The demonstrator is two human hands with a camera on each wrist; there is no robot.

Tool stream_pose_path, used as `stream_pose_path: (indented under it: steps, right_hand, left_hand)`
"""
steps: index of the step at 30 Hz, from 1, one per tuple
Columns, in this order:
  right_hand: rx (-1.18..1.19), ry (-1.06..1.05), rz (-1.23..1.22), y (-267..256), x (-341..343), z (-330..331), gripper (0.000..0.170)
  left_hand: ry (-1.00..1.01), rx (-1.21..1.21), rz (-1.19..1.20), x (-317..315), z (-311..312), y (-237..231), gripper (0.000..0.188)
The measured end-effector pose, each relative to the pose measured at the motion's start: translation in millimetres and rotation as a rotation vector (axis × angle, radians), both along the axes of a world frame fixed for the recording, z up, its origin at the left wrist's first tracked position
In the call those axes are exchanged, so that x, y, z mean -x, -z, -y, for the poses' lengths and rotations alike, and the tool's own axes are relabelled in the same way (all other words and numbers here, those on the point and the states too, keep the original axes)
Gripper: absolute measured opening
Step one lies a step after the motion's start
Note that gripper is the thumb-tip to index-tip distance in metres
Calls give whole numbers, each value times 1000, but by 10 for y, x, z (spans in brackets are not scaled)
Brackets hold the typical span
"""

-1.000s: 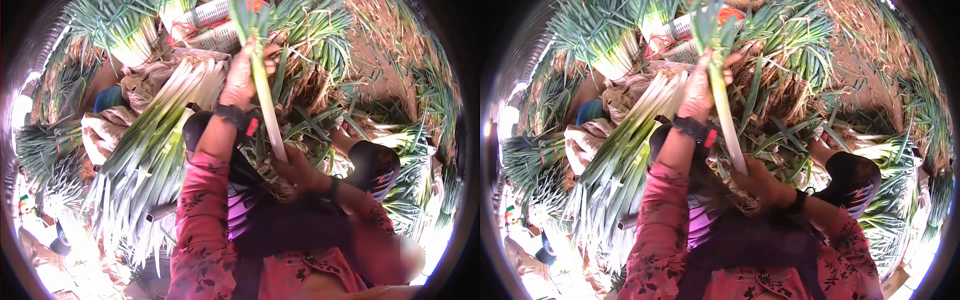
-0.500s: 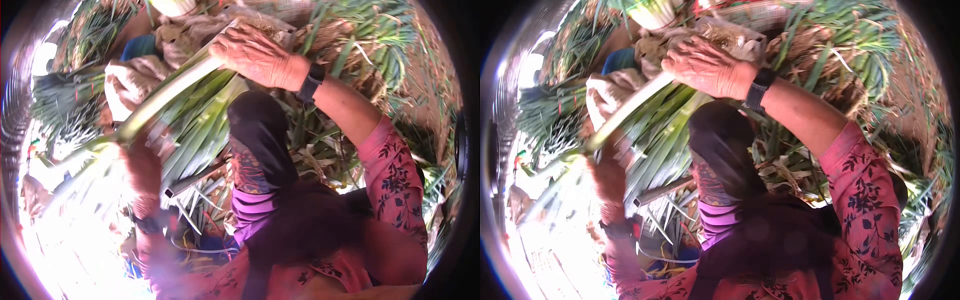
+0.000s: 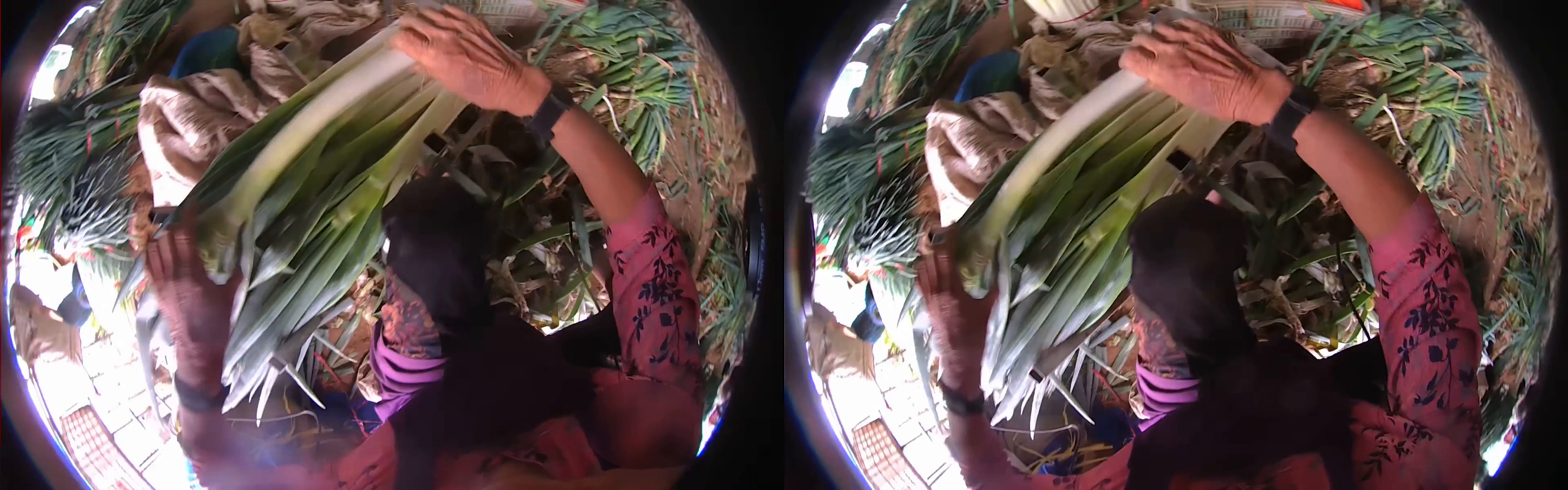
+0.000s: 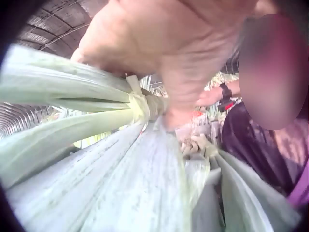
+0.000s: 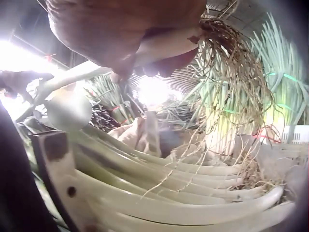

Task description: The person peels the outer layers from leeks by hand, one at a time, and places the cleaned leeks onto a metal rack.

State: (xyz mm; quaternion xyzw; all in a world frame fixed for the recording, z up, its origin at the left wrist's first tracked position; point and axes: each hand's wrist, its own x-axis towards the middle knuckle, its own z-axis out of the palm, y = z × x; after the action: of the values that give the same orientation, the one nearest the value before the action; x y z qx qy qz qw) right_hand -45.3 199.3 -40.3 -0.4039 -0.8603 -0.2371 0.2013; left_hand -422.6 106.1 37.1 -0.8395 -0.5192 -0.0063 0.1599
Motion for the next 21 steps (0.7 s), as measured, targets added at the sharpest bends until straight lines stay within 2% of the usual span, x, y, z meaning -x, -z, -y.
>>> stream_pose_path:
  steps: [2, 5, 9, 11, 12, 14, 16, 18, 19, 20, 21]
  right_hand:
    - [63, 47, 17, 26, -152, -235, 19]
    - [126, 1, -139, 3, -163, -644, 28]
    - [349, 33, -244, 377, -97, -1100, 34]
    - [470, 81, -291, 621, -92, -1296, 37]
    - [531, 105, -315, 739, -91, -1389, 39]
    - [649, 163, -359, 943, -132, -1549, 42]
    - [763, 223, -390, 1111, -206, -1716, 45]
    - [855, 289, -351, 1337, -268, -1850, 48]
    - [836, 311, -213, 1448, -240, -1916, 49]
    - [545, 328, 217, 1727, -226, -2007, 47]
    - [288, 331, 182, 1812, -154, -1918, 47]
  left_hand:
    - [-1, -50, -42, 36, -329, -194, 64]
    - [76, 57, 117, -119, -833, -469, 45]
    - [75, 235, 114, -28, -1516, -207, 48]
    - [-9, 551, 125, -72, -1826, 21, 46]
    - [-19, 560, 113, -72, -1994, 205, 46]
    - [68, 745, 279, -137, -2244, 576, 48]
    - [64, 796, 234, -208, -2299, 775, 66]
    - [-110, 925, 363, -304, -2259, 912, 80]
    - [-104, 1001, 400, -324, -2233, 968, 87]
    - [-46, 955, 326, -288, -2210, 1032, 89]
    - [-27, 910, 283, -296, -2179, 1085, 88]
